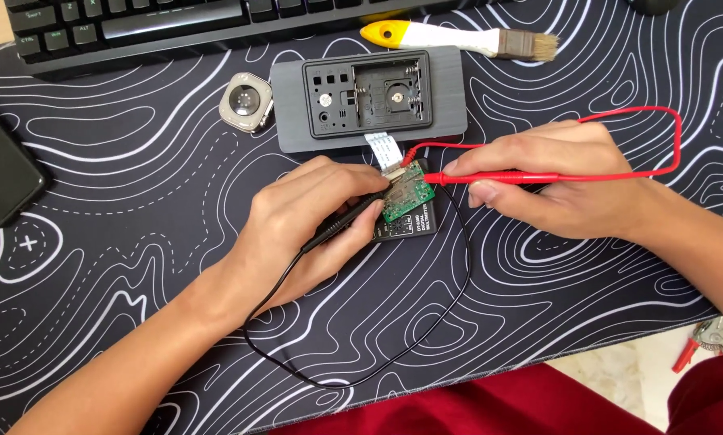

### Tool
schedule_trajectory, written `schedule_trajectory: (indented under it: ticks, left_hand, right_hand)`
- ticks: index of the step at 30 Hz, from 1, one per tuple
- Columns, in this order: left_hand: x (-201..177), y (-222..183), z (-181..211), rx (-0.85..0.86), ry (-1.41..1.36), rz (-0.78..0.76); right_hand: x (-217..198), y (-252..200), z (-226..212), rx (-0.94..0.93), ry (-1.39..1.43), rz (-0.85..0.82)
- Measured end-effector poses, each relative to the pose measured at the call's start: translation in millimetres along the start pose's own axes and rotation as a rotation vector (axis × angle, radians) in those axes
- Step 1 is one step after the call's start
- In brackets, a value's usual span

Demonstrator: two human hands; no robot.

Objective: Testing electrical components on a circuit board using multimeter probes to check for continuity or voltage.

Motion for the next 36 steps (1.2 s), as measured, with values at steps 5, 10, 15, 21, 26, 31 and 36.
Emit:
schedule_trajectory:
  ticks: [5,10,15,21,26,31,36]
  left_hand:
    - [0,1,0,-0.003,-0.005,0.003]
    - [-1,0,1,-0.007,-0.007,0.003]
    - [1,-3,-4,-0.031,-0.016,0.022]
    - [-2,-2,-2,-0.041,-0.033,0.003]
    - [-3,-1,0,-0.029,-0.054,-0.007]
    - [-6,1,0,-0.008,-0.054,-0.026]
    - [-11,4,0,0.027,-0.102,-0.092]
  right_hand:
    - [1,-1,2,0.009,-0.005,-0.004]
    - [3,-1,2,-0.010,-0.007,0.015]
    - [4,-2,4,0.028,0.004,0.006]
    - [3,-3,4,0.044,-0.030,0.011]
    - [3,-4,3,0.071,-0.029,-0.002]
    - [3,-4,2,0.067,-0.020,0.001]
    - [3,-6,3,0.107,-0.019,-0.001]
Point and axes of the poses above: each hand's wrist, its own y-axis towards the middle knuckle, its own x-axis out of the palm, z = x × y, the point moved 2 cm from there along y, towards the middle knuckle, and after that the axes turned 6 degrees about -y, right-handed, at the moved point
